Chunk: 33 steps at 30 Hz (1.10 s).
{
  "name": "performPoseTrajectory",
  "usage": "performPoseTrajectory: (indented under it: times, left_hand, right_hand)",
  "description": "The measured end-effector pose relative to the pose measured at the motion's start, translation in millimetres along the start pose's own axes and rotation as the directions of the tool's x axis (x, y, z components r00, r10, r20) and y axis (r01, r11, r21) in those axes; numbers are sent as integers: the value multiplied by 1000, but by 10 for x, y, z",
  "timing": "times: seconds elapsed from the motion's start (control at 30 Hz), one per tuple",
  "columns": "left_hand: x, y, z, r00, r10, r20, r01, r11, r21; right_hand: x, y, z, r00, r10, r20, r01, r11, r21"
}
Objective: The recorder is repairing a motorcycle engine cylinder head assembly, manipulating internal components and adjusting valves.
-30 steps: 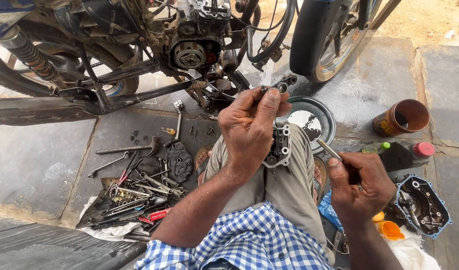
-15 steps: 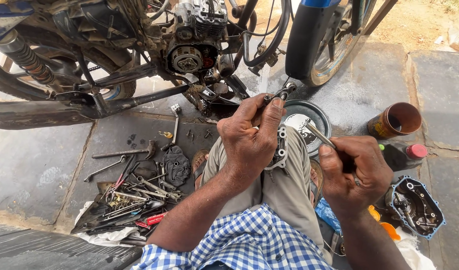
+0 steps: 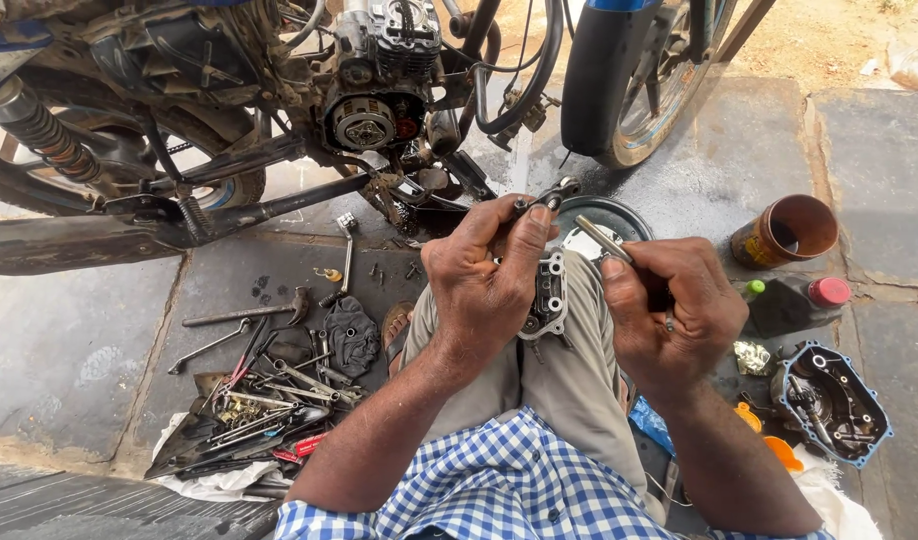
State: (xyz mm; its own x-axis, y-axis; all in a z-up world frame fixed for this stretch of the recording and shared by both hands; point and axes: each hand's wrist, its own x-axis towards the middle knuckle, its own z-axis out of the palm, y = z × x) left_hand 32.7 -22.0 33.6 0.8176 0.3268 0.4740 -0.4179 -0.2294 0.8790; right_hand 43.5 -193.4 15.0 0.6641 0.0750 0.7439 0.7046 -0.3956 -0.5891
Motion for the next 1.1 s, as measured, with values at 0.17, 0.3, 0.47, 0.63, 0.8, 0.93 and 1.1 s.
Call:
performPoseTrajectory:
  times: [0.17, 0.3, 0.47, 0.63, 0.8, 0.93, 1.1]
  left_hand:
    - [-84, -82, -107, 993, 109, 35, -109, 994, 6]
    - [-187, -147, -273, 984, 140, 113, -150, 985, 89]
    - [-358, -353, -471, 956, 186, 226, -220, 965, 139]
    - [-535, -637, -581, 950, 68, 305, -121, 980, 156]
    - [-653, -843, -611, 934, 131, 333, -170, 981, 90]
    - [-692, -893, -610, 925, 192, 329, -217, 976, 38]
    - [-742, -923, -615, 918, 170, 359, -184, 983, 5]
  right_hand:
    - [-163, 157, -62, 999, -8, -32, 10, 998, 61]
    - [-336, 340, -156, 974, 189, -127, -147, 947, 287]
    - [-561, 469, -255, 930, 366, 2, -322, 814, 483]
    - [-760, 722, -279, 835, 505, 221, -453, 401, 796]
    - [-920, 851, -338, 841, 432, 326, -453, 231, 861]
    - [-982, 910, -355, 834, 433, 341, -459, 203, 865]
    - [-1065, 938, -322, 827, 430, 361, -494, 251, 833]
